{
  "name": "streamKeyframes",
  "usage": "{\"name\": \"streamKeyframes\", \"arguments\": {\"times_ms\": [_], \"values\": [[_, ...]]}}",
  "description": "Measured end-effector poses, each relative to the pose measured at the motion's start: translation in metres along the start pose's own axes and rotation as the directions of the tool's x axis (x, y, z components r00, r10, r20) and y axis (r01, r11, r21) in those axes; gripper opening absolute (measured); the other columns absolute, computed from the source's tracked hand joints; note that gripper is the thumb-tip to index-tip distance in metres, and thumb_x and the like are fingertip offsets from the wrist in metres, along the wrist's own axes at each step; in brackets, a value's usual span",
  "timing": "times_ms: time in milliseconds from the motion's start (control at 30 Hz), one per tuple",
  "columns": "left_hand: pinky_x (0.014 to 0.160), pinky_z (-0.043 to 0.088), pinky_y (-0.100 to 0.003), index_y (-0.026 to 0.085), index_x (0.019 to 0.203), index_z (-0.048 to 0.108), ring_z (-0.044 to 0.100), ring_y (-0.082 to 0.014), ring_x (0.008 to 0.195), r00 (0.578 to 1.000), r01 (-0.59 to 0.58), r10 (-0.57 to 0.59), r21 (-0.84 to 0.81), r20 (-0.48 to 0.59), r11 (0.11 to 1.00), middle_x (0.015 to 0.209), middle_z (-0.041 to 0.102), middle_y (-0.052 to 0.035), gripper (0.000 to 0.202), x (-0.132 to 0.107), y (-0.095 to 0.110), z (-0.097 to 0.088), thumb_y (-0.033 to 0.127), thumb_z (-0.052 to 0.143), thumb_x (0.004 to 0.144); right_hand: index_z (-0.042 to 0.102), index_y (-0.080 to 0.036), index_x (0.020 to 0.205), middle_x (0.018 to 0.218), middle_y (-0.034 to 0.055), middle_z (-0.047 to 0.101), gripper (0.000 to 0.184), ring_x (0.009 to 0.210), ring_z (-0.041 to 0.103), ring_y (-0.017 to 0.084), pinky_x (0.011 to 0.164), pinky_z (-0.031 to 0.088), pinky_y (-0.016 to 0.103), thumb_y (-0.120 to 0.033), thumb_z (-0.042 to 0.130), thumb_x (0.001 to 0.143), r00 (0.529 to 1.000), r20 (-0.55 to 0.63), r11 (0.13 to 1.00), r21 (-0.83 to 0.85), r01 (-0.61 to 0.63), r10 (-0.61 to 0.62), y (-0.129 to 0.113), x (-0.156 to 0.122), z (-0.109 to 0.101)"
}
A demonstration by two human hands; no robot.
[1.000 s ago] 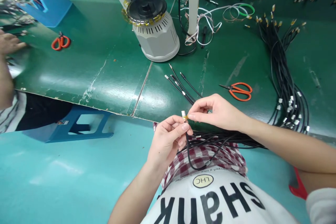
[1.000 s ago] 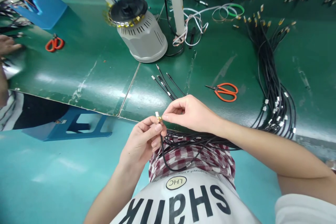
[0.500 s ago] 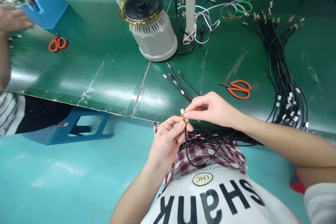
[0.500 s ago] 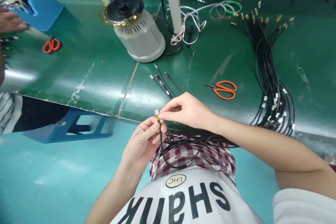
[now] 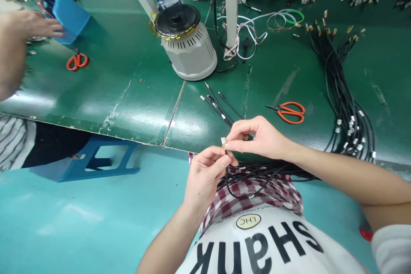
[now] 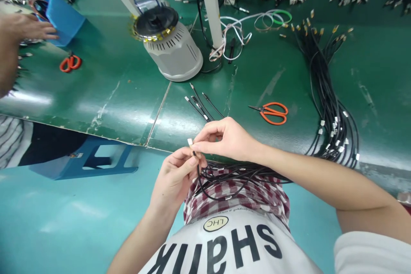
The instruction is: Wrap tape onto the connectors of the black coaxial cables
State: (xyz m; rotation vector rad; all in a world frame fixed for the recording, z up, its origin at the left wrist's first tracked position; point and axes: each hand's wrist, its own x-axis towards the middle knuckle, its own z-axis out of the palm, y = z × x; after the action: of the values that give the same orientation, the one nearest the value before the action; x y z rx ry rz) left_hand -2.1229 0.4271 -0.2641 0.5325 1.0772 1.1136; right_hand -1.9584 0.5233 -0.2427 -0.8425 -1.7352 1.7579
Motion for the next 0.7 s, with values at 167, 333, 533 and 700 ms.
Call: {"name": "streamKeyframes", "arguments": {"times_ms": [167,333,533,700], "values": [[0.047,0.029,-0.019,0.016,0.079,0.069,0.046,-0.0078,0.053,0.998,0.01,-0.01,-0.01,0.057,1.0,0.069,0.069,-0.0052,0.013,-0.003,0.004,0.002,0.027,0.076,0.081,0.074,-0.013,0.087,0.078,0.0022,0.07,0.023,0.067,0.061,0.011,0.063,0.048,0.024,-0.031,0.082,0.075,0.977,0.148,0.944,0.272,-0.187,0.151,0.005,0.006,-0.003],[0.044,0.029,-0.018,0.014,0.077,0.07,0.047,-0.0078,0.051,0.99,0.044,-0.037,-0.048,0.137,0.998,0.065,0.066,-0.0053,0.018,0.0,0.005,0.003,0.031,0.074,0.083,0.073,-0.013,0.086,0.071,0.0002,0.067,0.019,0.06,0.057,0.008,0.057,0.046,0.02,-0.029,0.08,0.078,0.964,0.253,0.903,0.391,-0.178,0.08,0.011,0.012,-0.003],[0.042,0.031,-0.014,0.015,0.086,0.065,0.043,-0.0041,0.045,0.985,0.066,-0.05,-0.091,0.168,0.994,0.065,0.063,-0.0018,0.015,0.001,0.003,-0.002,0.029,0.069,0.088,0.072,-0.013,0.097,0.09,0.0042,0.069,0.022,0.059,0.059,0.008,0.061,0.049,0.023,-0.033,0.067,0.089,0.972,0.236,0.983,0.182,-0.036,-0.008,0.019,0.017,-0.016],[0.039,0.041,-0.019,0.021,0.119,0.056,0.052,-0.0097,0.042,0.995,-0.043,0.046,-0.028,0.083,0.999,0.071,0.066,-0.0028,0.026,-0.005,0.009,-0.016,0.035,0.051,0.098,0.073,-0.018,0.094,0.092,0.0029,0.068,0.023,0.067,0.061,0.012,0.066,0.046,0.027,-0.038,0.061,0.092,0.996,-0.085,0.891,-0.451,-0.04,0.002,0.025,0.021,-0.039]]}}
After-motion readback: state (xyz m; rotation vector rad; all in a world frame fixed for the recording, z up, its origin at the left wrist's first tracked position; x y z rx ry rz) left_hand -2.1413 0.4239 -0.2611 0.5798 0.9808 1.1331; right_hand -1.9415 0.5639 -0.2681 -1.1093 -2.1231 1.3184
